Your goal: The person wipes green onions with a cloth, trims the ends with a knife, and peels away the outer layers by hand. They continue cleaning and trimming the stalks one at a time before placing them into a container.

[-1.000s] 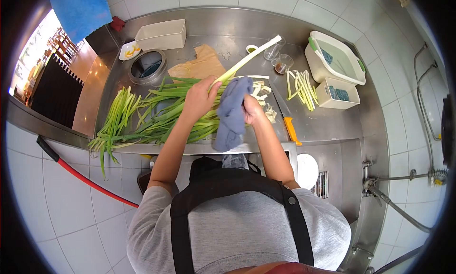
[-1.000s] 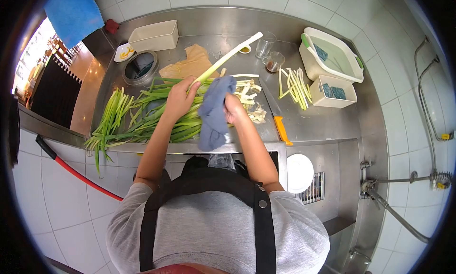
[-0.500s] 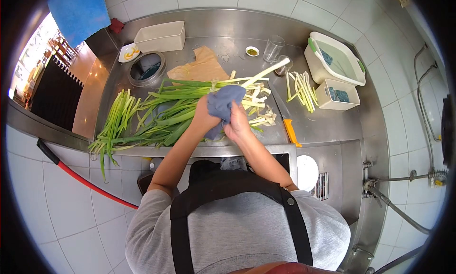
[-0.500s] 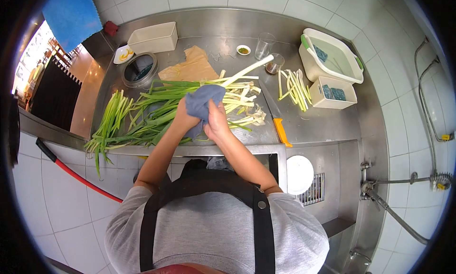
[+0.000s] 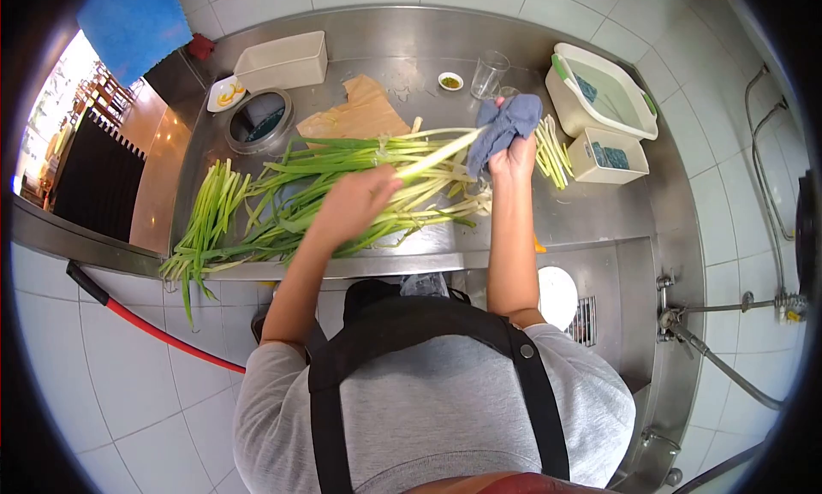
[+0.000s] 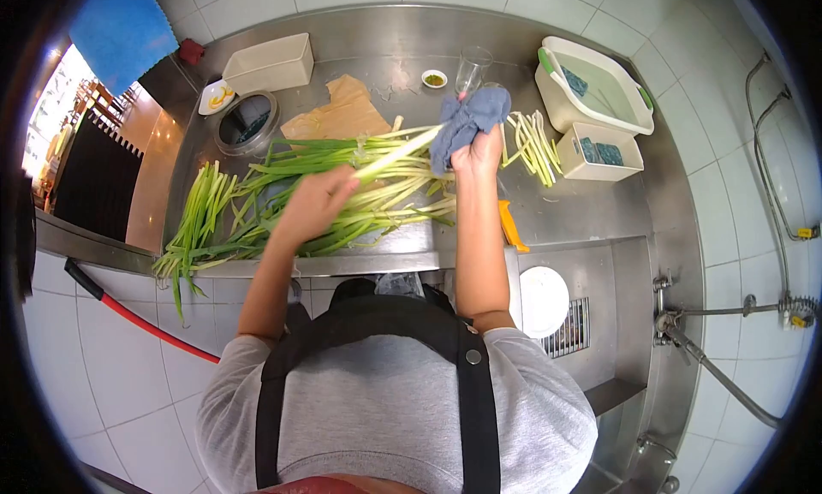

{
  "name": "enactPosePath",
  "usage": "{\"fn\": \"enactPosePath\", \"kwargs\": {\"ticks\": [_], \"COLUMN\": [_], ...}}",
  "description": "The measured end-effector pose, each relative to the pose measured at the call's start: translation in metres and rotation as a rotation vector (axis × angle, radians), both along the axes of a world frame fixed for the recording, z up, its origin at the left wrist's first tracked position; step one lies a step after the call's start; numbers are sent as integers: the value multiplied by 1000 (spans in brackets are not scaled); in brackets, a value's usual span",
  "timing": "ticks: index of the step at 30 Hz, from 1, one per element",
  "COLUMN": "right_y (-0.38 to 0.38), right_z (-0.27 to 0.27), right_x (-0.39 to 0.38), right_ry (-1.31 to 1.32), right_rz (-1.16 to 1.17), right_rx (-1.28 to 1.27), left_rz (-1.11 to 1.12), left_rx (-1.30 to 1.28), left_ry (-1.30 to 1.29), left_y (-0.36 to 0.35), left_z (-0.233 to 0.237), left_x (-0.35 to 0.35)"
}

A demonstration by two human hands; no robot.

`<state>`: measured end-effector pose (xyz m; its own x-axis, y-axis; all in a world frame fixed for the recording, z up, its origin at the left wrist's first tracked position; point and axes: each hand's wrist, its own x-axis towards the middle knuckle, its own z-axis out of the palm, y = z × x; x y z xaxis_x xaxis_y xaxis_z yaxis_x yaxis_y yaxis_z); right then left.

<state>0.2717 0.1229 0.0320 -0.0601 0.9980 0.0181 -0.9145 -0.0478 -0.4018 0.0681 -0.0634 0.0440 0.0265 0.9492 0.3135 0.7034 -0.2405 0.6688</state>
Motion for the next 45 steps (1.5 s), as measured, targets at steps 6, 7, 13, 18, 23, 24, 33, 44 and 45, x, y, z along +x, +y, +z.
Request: {"fn": "enactPosePath", "kwargs": {"ticks": [6, 7, 13, 18, 23, 24, 33, 44, 45], "right_y": [42, 32, -26, 10, -33, -36, -40, -211, -220], "right_z": [-19, -22, -32, -116, -116, -121, -138, -81, -72], "right_x": [3, -19, -63, 37, 105, 117, 162, 172, 162], "right_ry": [426, 428, -1176, -1805, -2550, -2587, -2337, -1571, -1480], "right_rz": [541, 536, 180, -71, -180, -53, -5, -299, -207], "right_rx": [436, 420, 157, 192, -335, -453, -177, -412, -416], "left_rz": [351, 322, 150, 74, -9, -24, -185, -456, -507], "left_rx": [-99, -119, -210, -220, -181, -208, -135, -156, -143], "left_ry": [-363, -526, -1123, -1233, -802, -695, -161, 94, 164], "left_y": [-2, 6, 35, 34, 31, 33, 88, 39, 34], "left_z": [12, 11, 7, 7, 42, 51, -37, -118, -132], "left_x": [-77, -89, -105, -88, -72, -65, 24, 102, 111]}}
